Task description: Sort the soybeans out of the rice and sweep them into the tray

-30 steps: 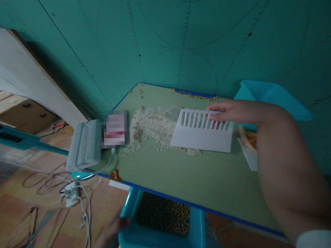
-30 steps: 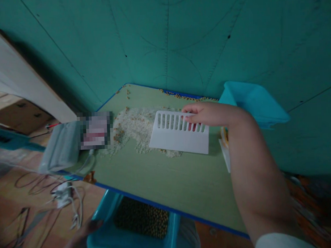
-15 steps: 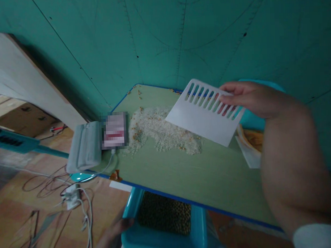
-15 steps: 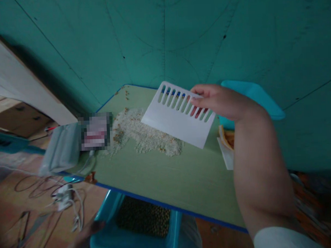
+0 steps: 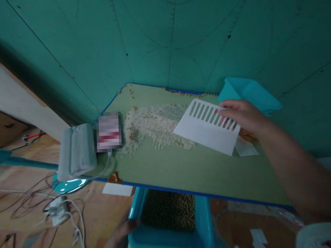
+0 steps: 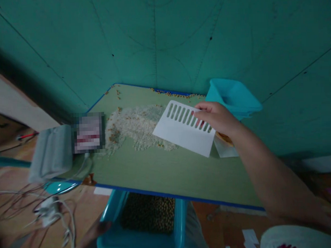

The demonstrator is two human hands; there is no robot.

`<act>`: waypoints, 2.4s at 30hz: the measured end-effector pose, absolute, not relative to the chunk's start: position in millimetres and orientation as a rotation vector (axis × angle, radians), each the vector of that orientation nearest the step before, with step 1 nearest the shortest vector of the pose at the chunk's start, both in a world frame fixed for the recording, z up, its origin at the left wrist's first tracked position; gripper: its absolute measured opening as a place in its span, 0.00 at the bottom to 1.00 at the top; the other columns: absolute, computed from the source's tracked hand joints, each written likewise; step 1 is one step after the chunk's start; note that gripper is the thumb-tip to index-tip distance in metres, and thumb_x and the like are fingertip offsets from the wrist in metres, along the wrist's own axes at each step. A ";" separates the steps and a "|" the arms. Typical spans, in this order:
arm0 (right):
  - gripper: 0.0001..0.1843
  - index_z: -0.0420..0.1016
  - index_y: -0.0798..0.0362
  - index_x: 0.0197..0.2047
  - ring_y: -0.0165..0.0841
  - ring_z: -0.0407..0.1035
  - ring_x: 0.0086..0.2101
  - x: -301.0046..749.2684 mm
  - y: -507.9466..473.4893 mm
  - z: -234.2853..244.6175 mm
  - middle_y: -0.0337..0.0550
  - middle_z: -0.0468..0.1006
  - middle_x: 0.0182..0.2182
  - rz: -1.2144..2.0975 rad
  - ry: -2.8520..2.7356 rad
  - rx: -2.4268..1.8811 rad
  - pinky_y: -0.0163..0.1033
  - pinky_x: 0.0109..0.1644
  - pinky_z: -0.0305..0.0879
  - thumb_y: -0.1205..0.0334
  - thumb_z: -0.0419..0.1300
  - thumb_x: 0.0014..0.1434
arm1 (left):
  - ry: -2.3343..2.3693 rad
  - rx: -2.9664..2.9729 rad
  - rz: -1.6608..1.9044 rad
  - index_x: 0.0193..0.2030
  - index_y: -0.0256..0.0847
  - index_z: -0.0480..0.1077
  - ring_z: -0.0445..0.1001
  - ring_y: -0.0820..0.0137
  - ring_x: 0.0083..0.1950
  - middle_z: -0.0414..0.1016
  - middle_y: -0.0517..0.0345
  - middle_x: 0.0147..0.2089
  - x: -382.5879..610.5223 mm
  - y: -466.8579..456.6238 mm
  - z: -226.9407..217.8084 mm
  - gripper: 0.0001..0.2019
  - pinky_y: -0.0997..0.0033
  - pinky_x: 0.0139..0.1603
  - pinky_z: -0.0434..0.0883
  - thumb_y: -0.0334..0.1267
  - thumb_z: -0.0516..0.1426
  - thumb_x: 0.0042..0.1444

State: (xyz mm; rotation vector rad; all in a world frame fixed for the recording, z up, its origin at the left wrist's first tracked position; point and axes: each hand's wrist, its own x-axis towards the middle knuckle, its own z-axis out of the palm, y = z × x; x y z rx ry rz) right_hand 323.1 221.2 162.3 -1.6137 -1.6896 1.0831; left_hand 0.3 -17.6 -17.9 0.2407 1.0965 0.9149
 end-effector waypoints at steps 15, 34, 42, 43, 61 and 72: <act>0.08 0.70 0.51 0.32 0.28 0.66 0.18 342.6 213.1 124.4 0.34 0.72 0.18 1.285 -1.584 -1.694 0.32 0.20 0.58 0.56 0.58 0.51 | 1.232 0.186 0.961 0.45 0.41 0.75 0.70 0.41 0.53 0.83 0.53 0.40 0.6 -16.7 -16.4 0.24 0.47 0.51 0.68 0.41 0.64 0.37; 0.08 0.69 0.52 0.32 0.27 0.65 0.19 319.0 203.5 121.9 0.35 0.72 0.19 1.366 -1.725 -1.650 0.32 0.21 0.58 0.57 0.57 0.52 | 1.141 0.224 0.995 0.41 0.45 0.78 0.66 0.49 0.58 0.83 0.59 0.42 2.4 -9.1 -1.4 0.20 0.60 0.56 0.67 0.41 0.63 0.37; 0.09 0.70 0.51 0.32 0.28 0.66 0.22 295.4 182.2 114.3 0.35 0.72 0.21 1.443 -1.932 -1.497 0.32 0.25 0.59 0.54 0.55 0.54 | 1.131 0.163 1.023 0.41 0.46 0.78 0.70 0.49 0.54 0.83 0.59 0.39 -6.8 -8.5 4.1 0.20 0.59 0.52 0.70 0.41 0.65 0.35; 0.10 0.69 0.51 0.31 0.28 0.66 0.23 291.5 176.5 115.7 0.35 0.72 0.21 1.437 -1.997 -1.466 0.32 0.26 0.60 0.54 0.54 0.55 | 1.124 0.156 1.017 0.41 0.46 0.78 0.71 0.49 0.54 0.84 0.59 0.39 -7.3 -8.2 5.3 0.21 0.60 0.52 0.70 0.41 0.65 0.35; 0.10 0.69 0.48 0.39 0.40 0.70 0.36 219.8 215.6 183.5 0.43 0.76 0.35 0.394 -2.476 -1.102 0.42 0.36 0.62 0.55 0.51 0.59 | 1.086 0.176 1.153 0.51 0.39 0.72 0.72 0.50 0.52 0.82 0.53 0.44 -8.3 -14.0 7.1 0.24 0.57 0.51 0.70 0.36 0.58 0.43; 0.10 0.69 0.47 0.37 0.43 0.64 0.42 164.7 277.9 191.4 0.46 0.75 0.36 -0.309 -2.717 -0.685 0.49 0.49 0.54 0.68 0.48 0.58 | 1.078 0.150 1.200 0.53 0.39 0.70 0.69 0.50 0.55 0.81 0.54 0.45 -12.1 -21.2 7.0 0.25 0.57 0.54 0.68 0.35 0.57 0.43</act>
